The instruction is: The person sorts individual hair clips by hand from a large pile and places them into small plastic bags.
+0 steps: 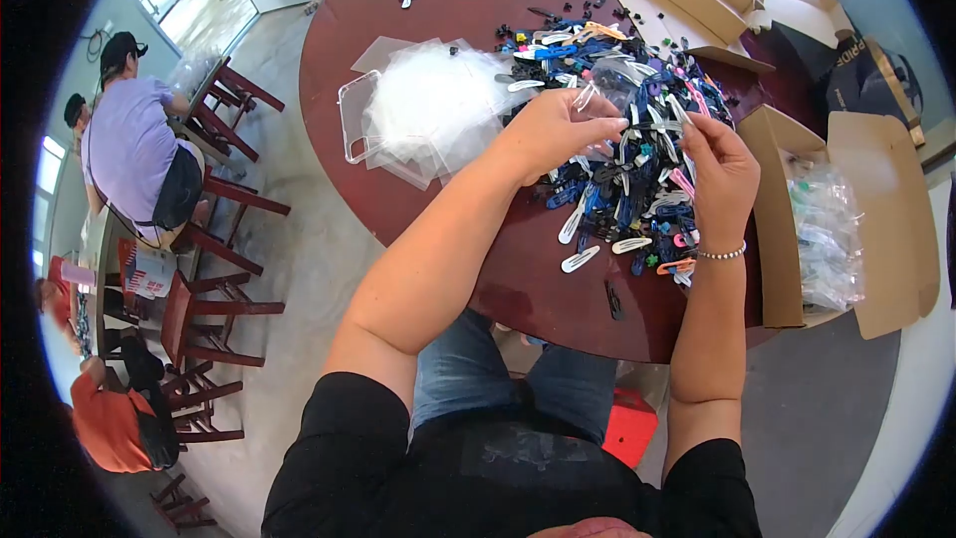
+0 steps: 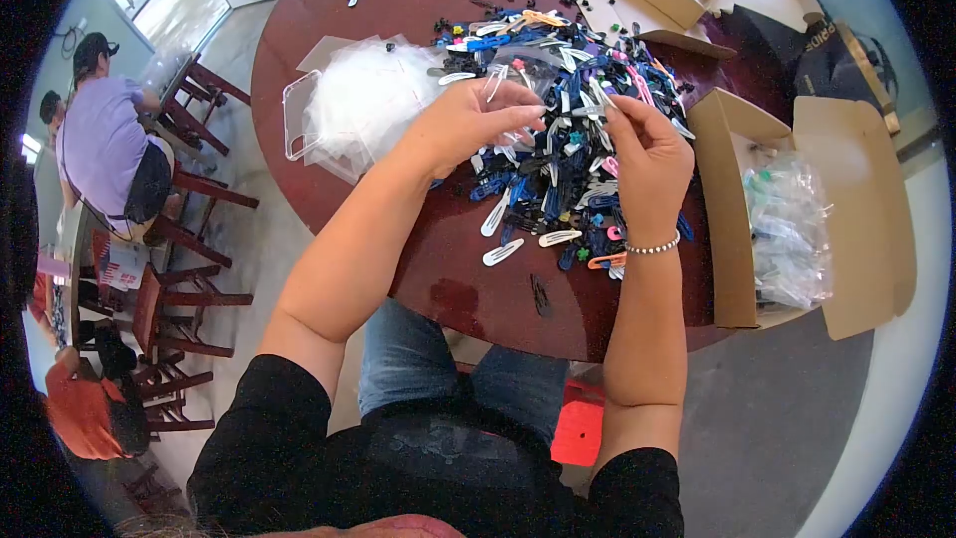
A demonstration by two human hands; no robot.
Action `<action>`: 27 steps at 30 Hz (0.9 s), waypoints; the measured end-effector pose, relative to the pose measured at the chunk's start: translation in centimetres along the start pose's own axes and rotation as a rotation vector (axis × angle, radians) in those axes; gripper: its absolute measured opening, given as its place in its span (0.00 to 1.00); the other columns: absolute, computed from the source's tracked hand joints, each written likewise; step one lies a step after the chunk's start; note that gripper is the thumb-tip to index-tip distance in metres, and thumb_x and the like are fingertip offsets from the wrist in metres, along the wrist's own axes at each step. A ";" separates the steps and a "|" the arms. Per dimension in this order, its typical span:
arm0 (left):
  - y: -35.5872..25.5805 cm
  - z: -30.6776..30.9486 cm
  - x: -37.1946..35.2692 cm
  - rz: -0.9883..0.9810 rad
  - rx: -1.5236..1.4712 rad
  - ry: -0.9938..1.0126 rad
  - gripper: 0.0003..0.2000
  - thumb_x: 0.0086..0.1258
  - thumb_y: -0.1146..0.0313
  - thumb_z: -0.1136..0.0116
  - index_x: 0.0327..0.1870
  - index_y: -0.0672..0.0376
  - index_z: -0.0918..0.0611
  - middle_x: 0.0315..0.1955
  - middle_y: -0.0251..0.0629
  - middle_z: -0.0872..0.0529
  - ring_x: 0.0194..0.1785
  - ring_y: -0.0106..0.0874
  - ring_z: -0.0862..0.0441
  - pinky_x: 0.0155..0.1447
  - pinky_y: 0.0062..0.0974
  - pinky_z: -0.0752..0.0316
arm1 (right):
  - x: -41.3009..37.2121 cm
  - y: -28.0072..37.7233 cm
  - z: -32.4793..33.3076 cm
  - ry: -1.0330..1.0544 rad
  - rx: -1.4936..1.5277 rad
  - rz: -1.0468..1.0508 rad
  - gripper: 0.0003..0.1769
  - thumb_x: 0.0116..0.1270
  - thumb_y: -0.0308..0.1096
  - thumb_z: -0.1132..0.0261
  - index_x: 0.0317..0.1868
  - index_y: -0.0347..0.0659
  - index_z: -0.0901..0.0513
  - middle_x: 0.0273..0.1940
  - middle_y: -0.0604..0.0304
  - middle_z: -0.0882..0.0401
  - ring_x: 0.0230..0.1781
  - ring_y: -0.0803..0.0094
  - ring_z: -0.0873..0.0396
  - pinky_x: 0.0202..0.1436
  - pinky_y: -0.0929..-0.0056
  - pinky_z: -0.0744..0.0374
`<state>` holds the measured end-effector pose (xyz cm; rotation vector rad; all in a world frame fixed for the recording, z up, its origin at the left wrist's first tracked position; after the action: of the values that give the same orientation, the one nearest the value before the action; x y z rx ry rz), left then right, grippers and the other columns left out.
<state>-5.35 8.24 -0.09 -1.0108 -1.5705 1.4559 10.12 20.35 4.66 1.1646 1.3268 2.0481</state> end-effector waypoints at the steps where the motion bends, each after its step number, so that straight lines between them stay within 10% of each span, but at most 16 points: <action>1: 0.0 -0.1 0.0 0.001 0.002 0.004 0.16 0.67 0.61 0.35 0.50 0.61 0.18 0.39 0.36 0.12 0.39 0.22 0.16 0.41 0.18 0.25 | 0.0 0.1 0.0 -0.005 0.000 -0.001 0.10 0.68 0.25 0.34 0.48 0.32 0.16 0.36 0.63 0.16 0.34 0.81 0.20 0.41 0.85 0.22; 14: 0.7 -3.9 -1.1 0.046 -0.078 0.377 0.19 0.64 0.72 0.33 0.56 0.63 0.21 0.42 0.33 0.14 0.44 0.22 0.17 0.46 0.19 0.21 | -1.7 3.9 -1.6 0.013 0.238 0.242 0.07 0.66 0.21 0.34 0.44 0.33 0.18 0.41 0.61 0.15 0.38 0.82 0.20 0.41 0.85 0.22; 27: 1.0 -2.4 -0.5 0.078 -0.231 0.228 0.11 0.68 0.73 0.38 0.49 0.63 0.17 0.38 0.39 0.12 0.39 0.26 0.15 0.44 0.20 0.20 | -1.1 2.1 -2.8 0.208 -0.058 0.009 0.12 0.70 0.30 0.36 0.49 0.33 0.17 0.41 0.65 0.17 0.39 0.84 0.23 0.43 0.86 0.26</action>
<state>-2.91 8.78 -0.94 -1.3357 -1.5694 1.1801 8.58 17.16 5.61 0.9551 1.3477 2.2489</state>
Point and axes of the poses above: each hand's wrist, its own x-axis towards the middle knuckle, its own z-axis out of the back of the hand, y = z × x, the point moved 9 cm from there along x, towards the middle knuckle
